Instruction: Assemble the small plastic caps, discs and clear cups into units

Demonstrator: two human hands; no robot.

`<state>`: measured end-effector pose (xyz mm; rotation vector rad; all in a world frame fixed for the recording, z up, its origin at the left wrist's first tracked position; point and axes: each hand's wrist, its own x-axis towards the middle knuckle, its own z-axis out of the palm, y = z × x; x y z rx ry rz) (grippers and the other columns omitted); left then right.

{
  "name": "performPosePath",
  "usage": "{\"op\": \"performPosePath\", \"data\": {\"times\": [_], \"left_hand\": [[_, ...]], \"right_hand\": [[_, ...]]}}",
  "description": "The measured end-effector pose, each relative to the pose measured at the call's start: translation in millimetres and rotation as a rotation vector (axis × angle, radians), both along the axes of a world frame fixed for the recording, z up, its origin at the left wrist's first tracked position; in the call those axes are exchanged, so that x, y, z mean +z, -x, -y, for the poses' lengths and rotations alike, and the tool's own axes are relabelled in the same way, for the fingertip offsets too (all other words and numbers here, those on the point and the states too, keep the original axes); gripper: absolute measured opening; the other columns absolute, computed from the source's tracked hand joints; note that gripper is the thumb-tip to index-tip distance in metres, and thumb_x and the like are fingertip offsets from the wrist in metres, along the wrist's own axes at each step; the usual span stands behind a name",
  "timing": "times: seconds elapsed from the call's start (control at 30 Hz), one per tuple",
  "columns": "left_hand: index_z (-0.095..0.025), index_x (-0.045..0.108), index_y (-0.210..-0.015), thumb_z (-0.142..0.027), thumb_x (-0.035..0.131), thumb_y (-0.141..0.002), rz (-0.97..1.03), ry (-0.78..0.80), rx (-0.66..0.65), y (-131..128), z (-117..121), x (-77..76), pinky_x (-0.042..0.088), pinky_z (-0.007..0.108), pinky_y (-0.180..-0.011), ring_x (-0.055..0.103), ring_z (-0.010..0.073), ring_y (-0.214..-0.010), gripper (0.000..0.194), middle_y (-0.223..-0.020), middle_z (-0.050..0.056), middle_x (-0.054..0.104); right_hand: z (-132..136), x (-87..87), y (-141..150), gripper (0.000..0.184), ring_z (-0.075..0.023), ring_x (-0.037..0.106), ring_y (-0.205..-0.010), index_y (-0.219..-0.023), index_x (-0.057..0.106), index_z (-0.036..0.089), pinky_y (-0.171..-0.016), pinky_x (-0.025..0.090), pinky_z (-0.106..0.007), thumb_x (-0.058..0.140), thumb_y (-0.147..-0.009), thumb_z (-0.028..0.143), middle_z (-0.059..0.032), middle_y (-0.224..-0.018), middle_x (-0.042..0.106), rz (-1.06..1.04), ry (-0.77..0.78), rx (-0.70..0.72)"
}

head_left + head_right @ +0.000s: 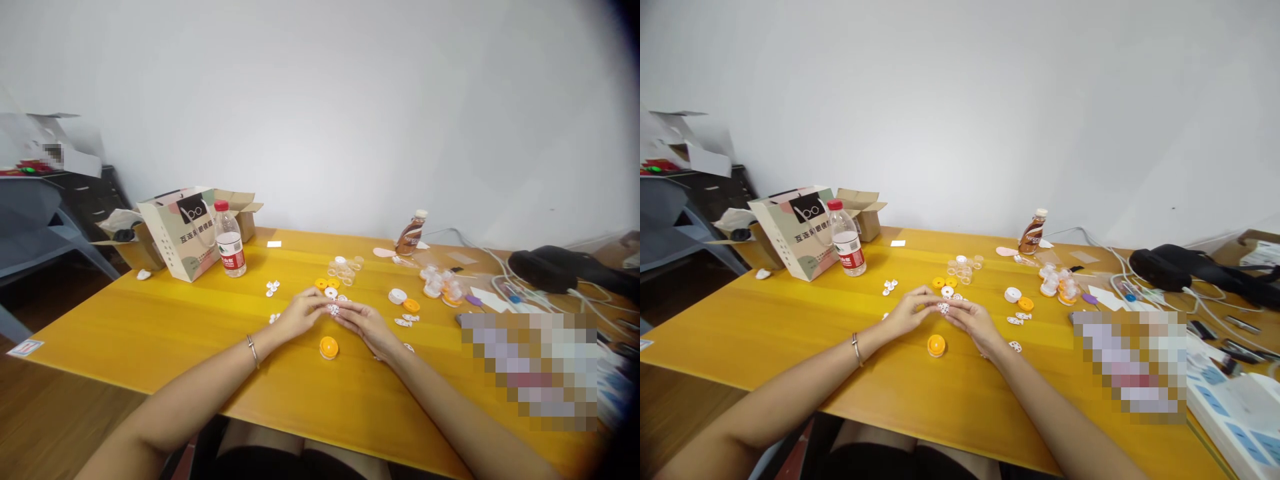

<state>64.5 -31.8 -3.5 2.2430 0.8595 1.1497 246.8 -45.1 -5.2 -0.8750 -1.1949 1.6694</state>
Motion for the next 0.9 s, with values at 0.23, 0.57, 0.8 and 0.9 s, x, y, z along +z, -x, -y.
{"op": "performPosePath", "data": {"times": [0.23,0.57,0.8,0.9], "left_hand": [[-0.021,0.059,-0.106,-0.02,0.045,-0.083,-0.071,-0.094,-0.008,0,4,3.2,0.043,0.025,-0.079,0.052,0.0132,-0.083,0.026,-0.086,0.005,0.054],[-0.022,0.057,-0.108,-0.023,0.042,-0.084,-0.129,-0.12,-0.009,-2,11,9.2,0.042,0.026,-0.081,0.053,0.0148,-0.088,0.028,-0.094,0.006,0.056],[-0.016,0.059,-0.1,-0.033,0.055,-0.076,0.161,0.199,0.08,-12,15,6.1,0.045,0.026,-0.077,0.057,0.0152,-0.084,0.029,-0.092,0.006,0.063],[-0.014,0.062,-0.088,-0.036,0.058,-0.073,0.221,0.328,0.086,-15,13,2.2,0.046,0.024,-0.071,0.059,0.0152,-0.077,0.027,-0.085,0.006,0.065]], "right_hand": [[1,0.7,2,0.022,-0.0135,0.062,-0.086,-0.084,0.068,0.018,-0.093,0.042,-0.028,0.069,-0.063,0.023,-0.0026,-0.09,0.068,0.014,0.017,-0.056],[-2,-6.7,3,0.024,-0.0145,0.063,-0.077,-0.08,0.066,0.018,-0.08,0.047,-0.029,0.072,-0.058,0.027,-0.0028,-0.08,0.069,0.072,-0.068,-0.129],[0,-2.6,4,0.022,-0.0159,0.062,-0.08,-0.076,0.064,0.019,-0.081,0.045,-0.031,0.072,-0.058,0.029,-0.002,-0.082,0.069,0.079,-0.144,-0.172],[1,-3.2,6,0.019,-0.0148,0.061,-0.078,-0.073,0.064,0.019,-0.082,0.044,-0.031,0.072,-0.058,0.028,-0.0003,-0.08,0.068,0.063,-0.154,-0.183]]}}
